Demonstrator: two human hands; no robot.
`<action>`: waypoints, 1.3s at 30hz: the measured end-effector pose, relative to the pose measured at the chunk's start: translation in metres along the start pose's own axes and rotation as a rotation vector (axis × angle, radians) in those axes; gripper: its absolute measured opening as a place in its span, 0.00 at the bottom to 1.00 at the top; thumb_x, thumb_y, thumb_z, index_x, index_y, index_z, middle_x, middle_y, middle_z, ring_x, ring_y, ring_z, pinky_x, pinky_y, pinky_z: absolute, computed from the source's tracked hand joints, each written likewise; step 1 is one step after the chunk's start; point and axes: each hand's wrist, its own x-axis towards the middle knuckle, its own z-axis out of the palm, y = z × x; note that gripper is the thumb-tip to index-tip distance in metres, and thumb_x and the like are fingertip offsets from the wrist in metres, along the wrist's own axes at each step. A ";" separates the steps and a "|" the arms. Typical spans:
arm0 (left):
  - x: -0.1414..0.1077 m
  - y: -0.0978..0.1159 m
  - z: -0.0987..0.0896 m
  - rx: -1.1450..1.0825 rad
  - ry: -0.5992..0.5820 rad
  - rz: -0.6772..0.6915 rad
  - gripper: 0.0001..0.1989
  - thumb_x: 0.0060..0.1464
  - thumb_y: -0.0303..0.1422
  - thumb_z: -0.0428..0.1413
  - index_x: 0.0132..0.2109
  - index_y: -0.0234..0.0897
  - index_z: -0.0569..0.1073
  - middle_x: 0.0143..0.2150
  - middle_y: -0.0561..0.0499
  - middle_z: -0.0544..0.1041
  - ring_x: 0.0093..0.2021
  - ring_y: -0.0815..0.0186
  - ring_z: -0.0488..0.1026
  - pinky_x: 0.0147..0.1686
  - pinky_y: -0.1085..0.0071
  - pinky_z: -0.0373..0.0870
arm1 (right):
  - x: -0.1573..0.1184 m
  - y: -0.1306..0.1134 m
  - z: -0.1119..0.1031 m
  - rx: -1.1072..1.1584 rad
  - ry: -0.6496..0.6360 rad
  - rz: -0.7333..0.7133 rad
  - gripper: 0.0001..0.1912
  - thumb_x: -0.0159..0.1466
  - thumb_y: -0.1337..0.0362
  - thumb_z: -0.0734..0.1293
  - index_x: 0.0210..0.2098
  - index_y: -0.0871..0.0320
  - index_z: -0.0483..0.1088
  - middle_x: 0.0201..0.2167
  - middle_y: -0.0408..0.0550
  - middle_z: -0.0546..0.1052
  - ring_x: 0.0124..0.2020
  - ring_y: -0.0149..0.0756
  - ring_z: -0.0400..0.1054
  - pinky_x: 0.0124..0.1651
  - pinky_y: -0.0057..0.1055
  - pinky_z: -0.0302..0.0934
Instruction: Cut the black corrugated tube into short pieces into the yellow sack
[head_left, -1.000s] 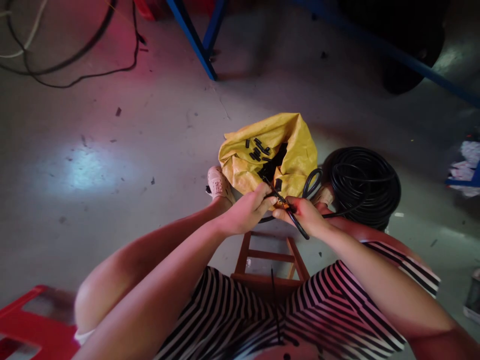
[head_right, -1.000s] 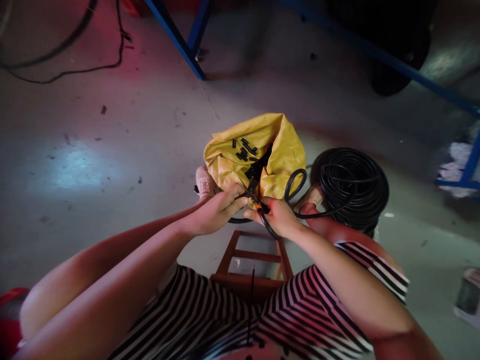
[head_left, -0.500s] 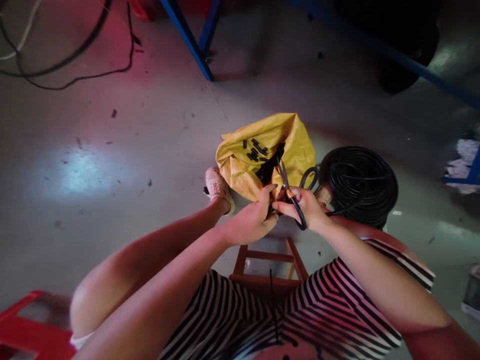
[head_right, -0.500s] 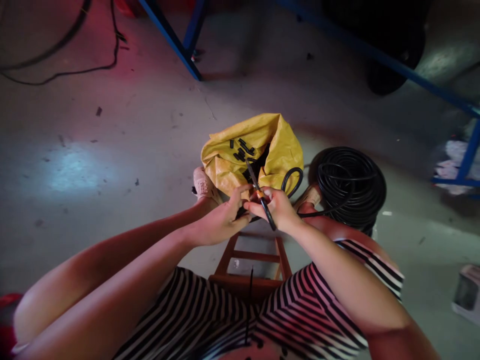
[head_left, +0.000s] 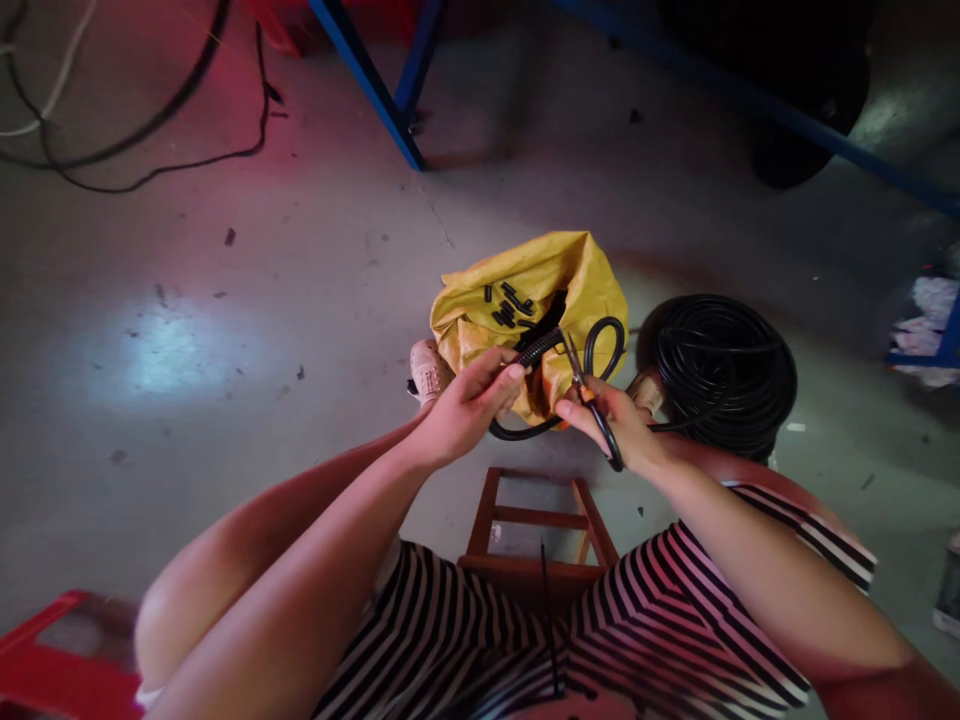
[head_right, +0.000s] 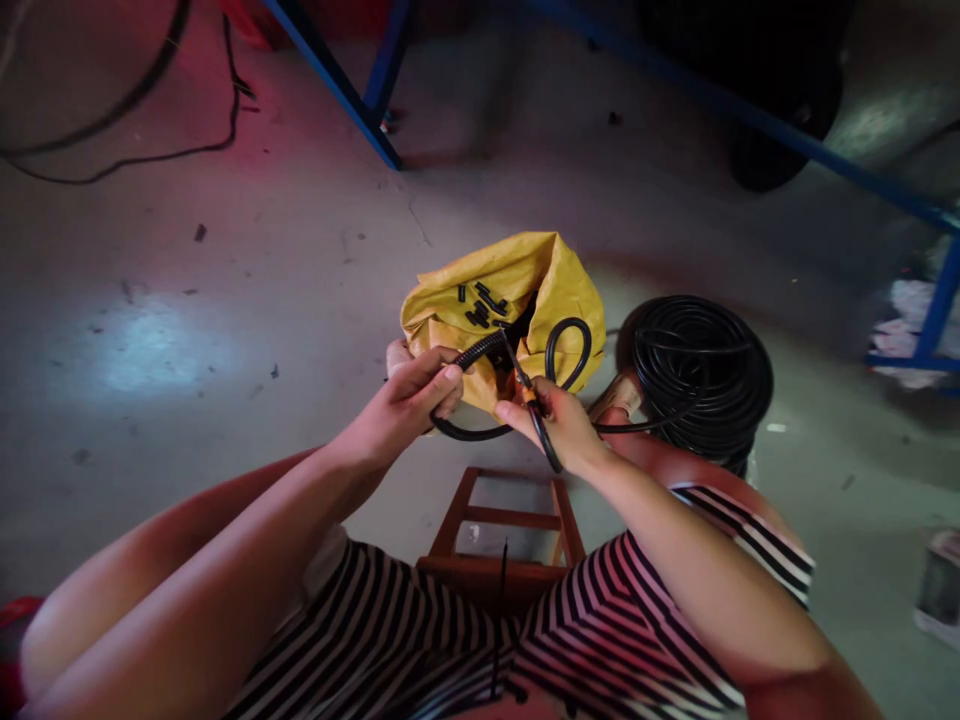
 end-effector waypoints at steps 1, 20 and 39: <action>0.000 0.001 -0.002 0.001 0.015 0.017 0.16 0.69 0.46 0.52 0.39 0.38 0.65 0.26 0.58 0.60 0.25 0.72 0.56 0.25 0.73 0.56 | -0.002 0.001 0.002 0.000 -0.018 0.004 0.23 0.62 0.43 0.70 0.31 0.55 0.63 0.25 0.39 0.64 0.29 0.32 0.59 0.32 0.30 0.53; -0.004 0.010 -0.001 0.106 0.040 0.039 0.15 0.68 0.44 0.53 0.44 0.36 0.70 0.27 0.56 0.61 0.27 0.70 0.57 0.26 0.71 0.56 | -0.008 0.003 0.011 0.010 -0.065 0.034 0.20 0.60 0.49 0.72 0.35 0.57 0.65 0.28 0.39 0.64 0.30 0.31 0.56 0.34 0.29 0.50; -0.005 0.012 0.003 0.185 -0.014 0.036 0.15 0.68 0.44 0.52 0.44 0.34 0.72 0.35 0.50 0.71 0.36 0.66 0.67 0.36 0.70 0.66 | -0.009 0.008 0.010 -0.083 -0.116 -0.004 0.19 0.63 0.48 0.71 0.39 0.57 0.68 0.31 0.40 0.67 0.33 0.33 0.59 0.37 0.29 0.53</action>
